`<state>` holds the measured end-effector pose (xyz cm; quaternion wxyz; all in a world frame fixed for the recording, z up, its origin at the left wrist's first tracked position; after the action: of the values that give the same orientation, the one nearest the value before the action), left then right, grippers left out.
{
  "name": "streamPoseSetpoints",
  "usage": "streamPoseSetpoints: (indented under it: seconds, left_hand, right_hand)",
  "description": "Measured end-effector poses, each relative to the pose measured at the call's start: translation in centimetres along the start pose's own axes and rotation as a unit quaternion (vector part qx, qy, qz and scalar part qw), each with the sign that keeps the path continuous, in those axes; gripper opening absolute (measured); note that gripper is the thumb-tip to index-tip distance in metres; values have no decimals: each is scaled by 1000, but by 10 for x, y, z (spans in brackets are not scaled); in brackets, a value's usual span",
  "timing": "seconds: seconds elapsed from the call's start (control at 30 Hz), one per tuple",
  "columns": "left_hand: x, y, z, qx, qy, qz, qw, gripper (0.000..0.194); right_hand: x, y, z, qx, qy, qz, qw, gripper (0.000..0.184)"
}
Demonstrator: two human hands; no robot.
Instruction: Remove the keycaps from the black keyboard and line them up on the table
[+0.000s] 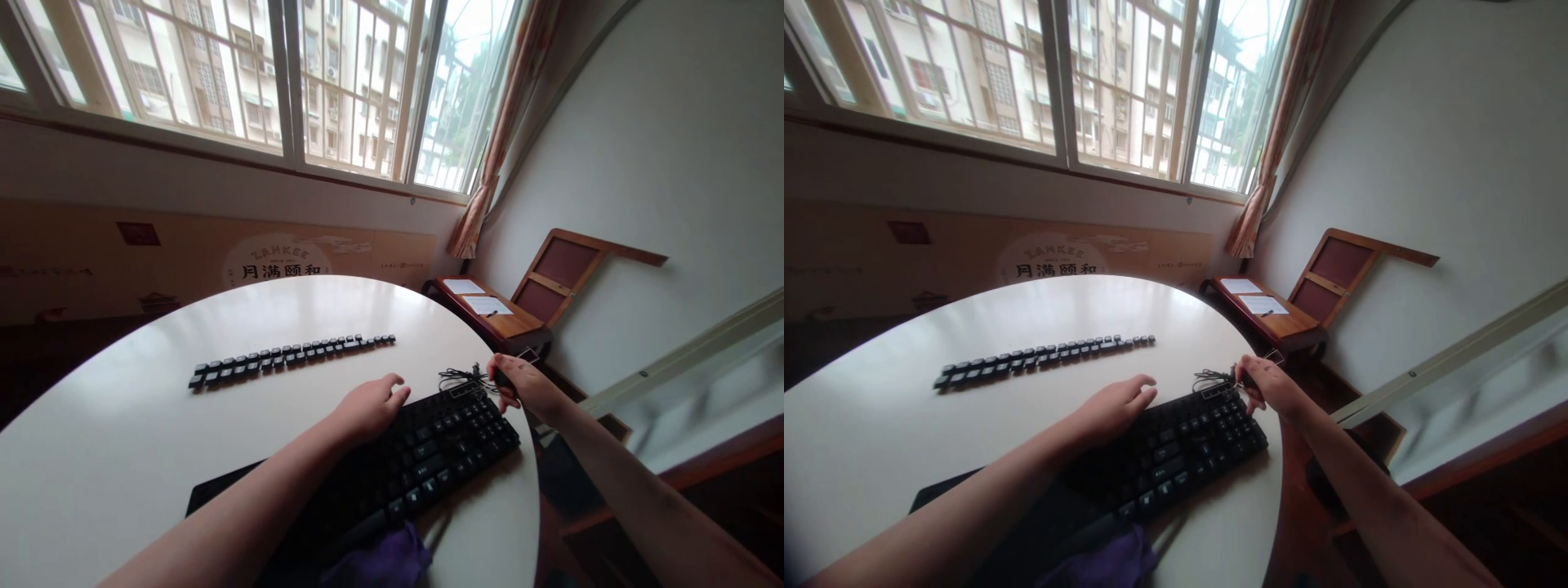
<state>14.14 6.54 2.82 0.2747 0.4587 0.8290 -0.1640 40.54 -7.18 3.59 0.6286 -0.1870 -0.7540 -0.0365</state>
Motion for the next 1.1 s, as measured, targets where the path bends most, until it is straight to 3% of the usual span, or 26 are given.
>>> streamPoseSetpoints:
  seconds: [0.17, 0.6, 0.9, 1.1]
  left_hand:
    - [-1, -1, 1, -4, 10, 7, 1000, 52]
    - [0, 1, 1, 6, 17, 7, 1000, 53]
    - [0, 0, 1, 0, 20, 15, 1000, 45]
    - [-1, 0, 1, 3, 21, 14, 1000, 44]
  right_hand:
    - [-17, 21, -1, -63, 25, -18, 998, 56]
    - [-9, 40, 2, 10, -58, 21, 998, 59]
    - [-26, 23, 8, -40, -127, -78, 988, 56]
    - [-37, 13, 10, -90, -95, -115, 985, 56]
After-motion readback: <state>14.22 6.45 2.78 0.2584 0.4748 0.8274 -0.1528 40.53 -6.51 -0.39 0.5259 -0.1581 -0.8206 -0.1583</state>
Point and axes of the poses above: each hand's wrist, its own y-axis towards the middle knuckle, its own z-axis out of the palm, x = y × z, the point moved 1 cm from there along y, towards the middle knuckle, and after that the axes turned 8 degrees about z, right-handed, at the moved point
